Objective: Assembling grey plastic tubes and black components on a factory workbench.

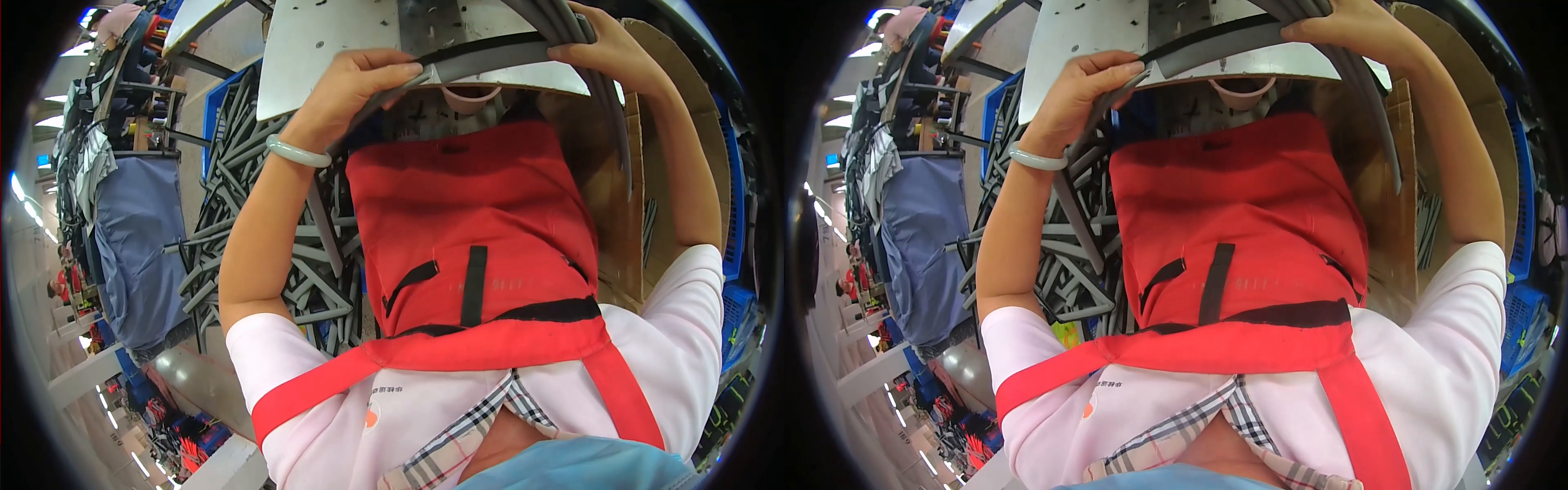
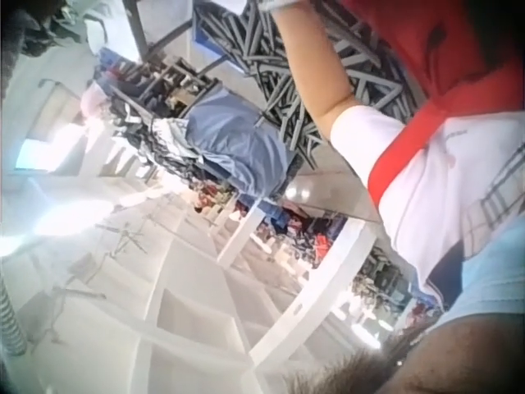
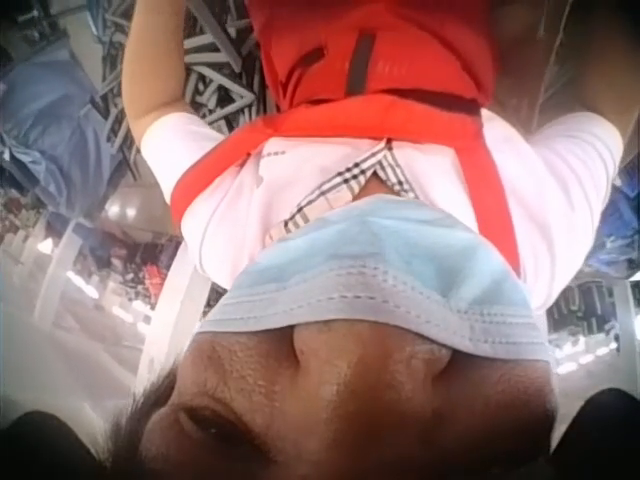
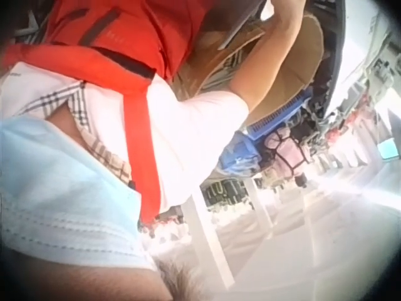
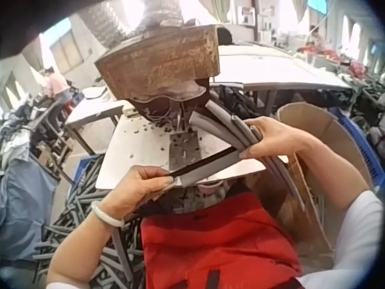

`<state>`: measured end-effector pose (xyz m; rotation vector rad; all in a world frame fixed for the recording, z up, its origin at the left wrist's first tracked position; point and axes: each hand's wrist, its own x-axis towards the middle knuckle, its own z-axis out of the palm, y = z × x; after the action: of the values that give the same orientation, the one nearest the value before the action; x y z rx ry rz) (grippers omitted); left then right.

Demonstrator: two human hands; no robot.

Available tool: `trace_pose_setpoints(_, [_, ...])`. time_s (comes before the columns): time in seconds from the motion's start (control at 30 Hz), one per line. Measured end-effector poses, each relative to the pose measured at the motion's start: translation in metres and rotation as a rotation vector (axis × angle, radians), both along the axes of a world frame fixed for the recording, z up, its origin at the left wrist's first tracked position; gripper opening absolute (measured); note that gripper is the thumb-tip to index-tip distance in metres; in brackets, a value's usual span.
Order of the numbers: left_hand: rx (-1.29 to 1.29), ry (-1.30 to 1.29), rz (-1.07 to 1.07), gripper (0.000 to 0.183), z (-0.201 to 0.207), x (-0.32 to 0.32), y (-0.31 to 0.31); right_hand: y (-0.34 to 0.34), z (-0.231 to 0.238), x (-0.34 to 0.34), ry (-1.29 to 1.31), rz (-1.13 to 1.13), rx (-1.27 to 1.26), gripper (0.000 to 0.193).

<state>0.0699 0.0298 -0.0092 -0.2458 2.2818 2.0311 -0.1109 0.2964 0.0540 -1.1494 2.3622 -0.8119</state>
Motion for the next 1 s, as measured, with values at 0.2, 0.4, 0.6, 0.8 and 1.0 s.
trace_pose_setpoints(0.2, [-0.327,0.156,0.182,0.040,-0.004,-0.043,-0.022,-0.025,-0.037,-0.044,-0.282,0.727,-0.849,0.047])
trace_pose_setpoints(0.4, [-0.321,0.203,0.164,0.038,-0.003,-0.062,-0.034,-0.027,0.002,-0.032,-0.113,-0.114,-0.061,0.038])
trace_pose_setpoints(0.6, [-0.290,0.174,0.178,0.031,-0.003,-0.069,-0.034,-0.032,-0.007,-0.041,-0.187,-0.176,-0.059,0.038])
trace_pose_setpoints(0.8, [-0.285,0.222,0.157,0.029,0.002,-0.078,-0.031,-0.031,-0.049,-0.087,-0.353,0.726,-0.871,0.041])
trace_pose_setpoints(1.0, [-0.235,0.212,0.200,0.028,-0.001,-0.082,-0.038,-0.037,0.000,-0.050,-0.206,-0.169,-0.115,0.040])
